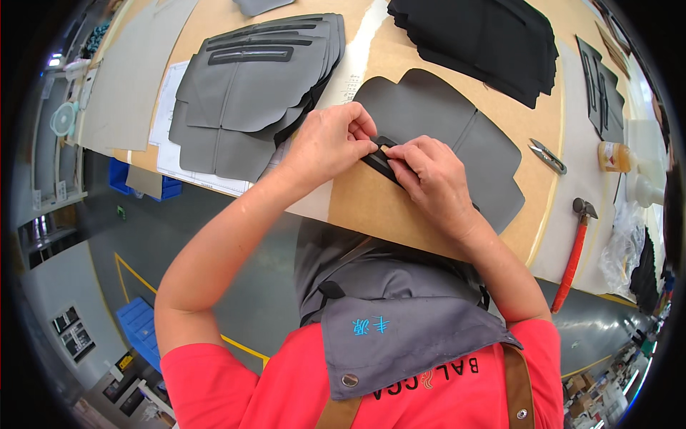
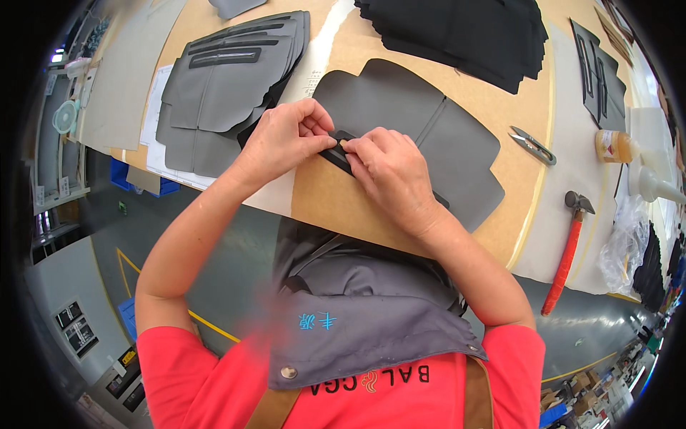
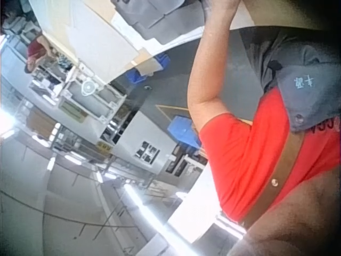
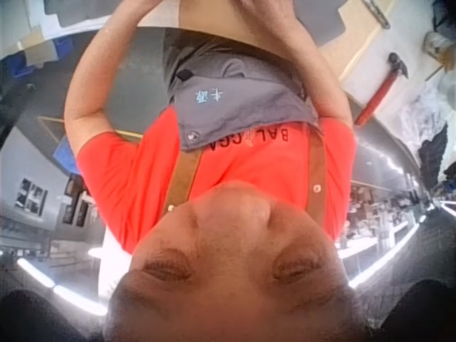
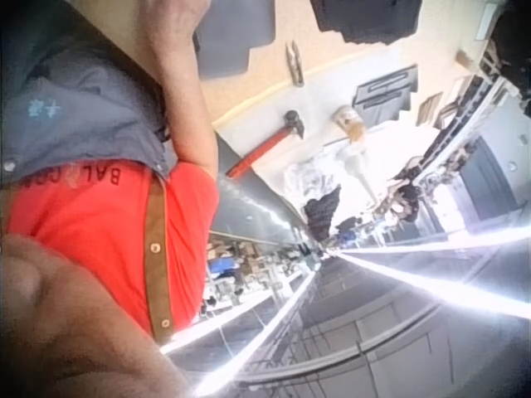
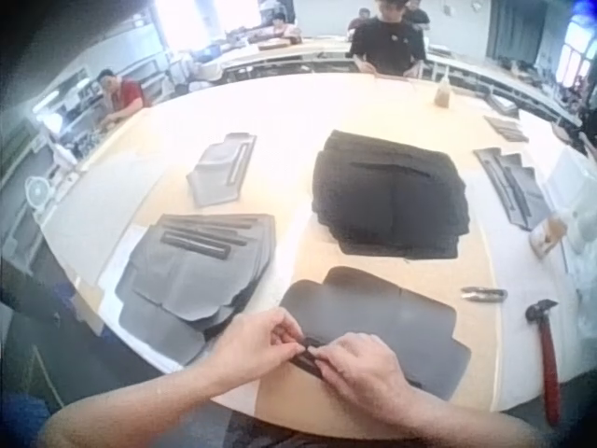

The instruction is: Applying adhesive strips and folding/hammering the edges of leather components to prepare them for assembly.

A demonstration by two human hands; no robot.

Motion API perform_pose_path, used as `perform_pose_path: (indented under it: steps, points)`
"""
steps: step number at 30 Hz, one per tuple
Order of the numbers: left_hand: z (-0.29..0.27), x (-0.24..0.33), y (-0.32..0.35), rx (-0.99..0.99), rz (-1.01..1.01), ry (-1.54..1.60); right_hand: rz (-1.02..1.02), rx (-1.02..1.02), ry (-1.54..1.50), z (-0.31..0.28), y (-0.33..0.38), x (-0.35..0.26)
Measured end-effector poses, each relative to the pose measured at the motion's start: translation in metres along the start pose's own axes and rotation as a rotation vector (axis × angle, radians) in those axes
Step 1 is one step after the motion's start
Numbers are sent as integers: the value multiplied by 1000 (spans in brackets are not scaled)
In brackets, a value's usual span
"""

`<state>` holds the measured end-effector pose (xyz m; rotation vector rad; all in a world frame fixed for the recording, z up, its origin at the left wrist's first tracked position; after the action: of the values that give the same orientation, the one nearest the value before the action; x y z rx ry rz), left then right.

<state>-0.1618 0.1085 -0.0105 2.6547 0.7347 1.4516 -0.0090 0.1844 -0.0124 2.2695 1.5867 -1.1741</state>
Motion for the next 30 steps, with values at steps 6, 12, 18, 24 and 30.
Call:
perform_pose_path:
  steps: [6, 12, 18, 24, 30]
  points:
    - [1, 5, -13, -130, -57, -158, -148, 53, 119, 0, 8, -3]
    - [0, -2, -15, -160, -153, -71, -349, 67, 276, 3, 14, -17]
    - [2, 4, -17, -172, -201, -158, -345, 75, 234, 2, 14, -18]
    - [1, -7, -21, -202, -216, -109, -344, 77, 236, 4, 14, -17]
    - [3, -6, -25, -234, -285, -77, -352, 83, 239, 3, 15, -16]
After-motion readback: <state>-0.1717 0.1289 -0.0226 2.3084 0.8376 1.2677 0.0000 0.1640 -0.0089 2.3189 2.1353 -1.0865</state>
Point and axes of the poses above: each hand's wrist, its own y-axis away from the middle knuckle, its own z-axis out of the palm, x = y × z, the point moved 7 cm from there along -y, towards the middle knuckle, and after that the axes turned 6 degrees about z, right-handed, at the moved point
